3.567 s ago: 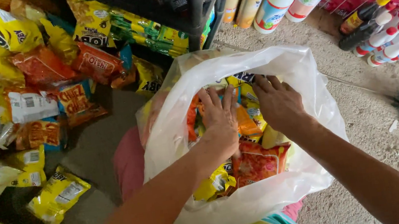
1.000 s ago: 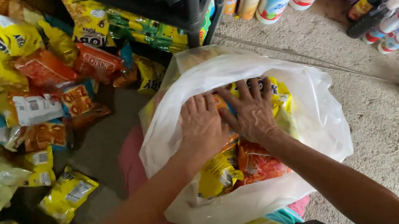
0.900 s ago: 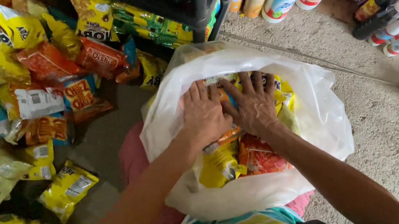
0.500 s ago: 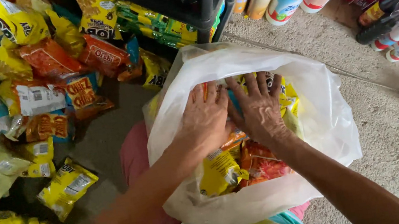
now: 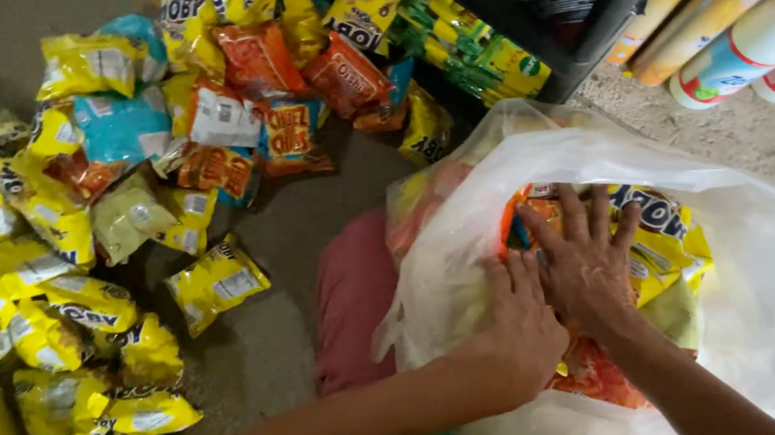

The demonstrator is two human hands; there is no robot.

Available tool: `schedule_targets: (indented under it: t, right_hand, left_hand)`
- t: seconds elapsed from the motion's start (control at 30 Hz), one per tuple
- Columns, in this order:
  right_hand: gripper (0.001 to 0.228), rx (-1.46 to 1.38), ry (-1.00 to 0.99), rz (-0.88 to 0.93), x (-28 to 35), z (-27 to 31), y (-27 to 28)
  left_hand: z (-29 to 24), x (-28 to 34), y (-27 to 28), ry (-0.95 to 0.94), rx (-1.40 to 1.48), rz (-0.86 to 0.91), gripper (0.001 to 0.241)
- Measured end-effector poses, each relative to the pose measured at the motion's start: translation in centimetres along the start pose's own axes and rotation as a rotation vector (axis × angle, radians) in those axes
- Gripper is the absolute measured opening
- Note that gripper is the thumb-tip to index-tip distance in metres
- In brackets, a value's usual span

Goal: Sorting and packing various bags of snack food into a large plastic bag.

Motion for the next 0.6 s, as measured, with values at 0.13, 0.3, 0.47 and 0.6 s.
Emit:
schedule_targets:
  t: [0.13, 0.3, 0.47, 0.6]
  right_hand:
    - [0.066, 0.057, -0.013, 0.001, 0.1, -0.4, -0.7]
    - [0.069, 0.046, 0.005, 0.141, -0.7, -0.6, 0.4]
    - [0.057, 0.064, 0.028, 0.505, -1.6, 0.1, 7.2]
    - [0.047, -0.279, 0.115, 0.488, -3.3, 2.2, 11.3]
  left_hand:
    - [0.3, -0.1, -0.6, -0.018, 0.027, -0.003, 0.051]
    - [2.5, 1.1, 0.0, -0.103, 0.258, -0.062, 0.053]
    - [3.8, 3.9, 1.2, -0.064, 0.480, -0.232, 0.053]
    - [5.9, 3.9, 1.2, 0.242, 0.555, -0.566, 0.056]
Point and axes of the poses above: each hand's wrist, its own x-axis away from the middle knuckle, its own y-axis out of the back of the hand, z = x × y, the point moved 4 cm from there along -x, towards the middle knuckle, and after that the axes turned 1 degree about z, right-handed, at the moved point
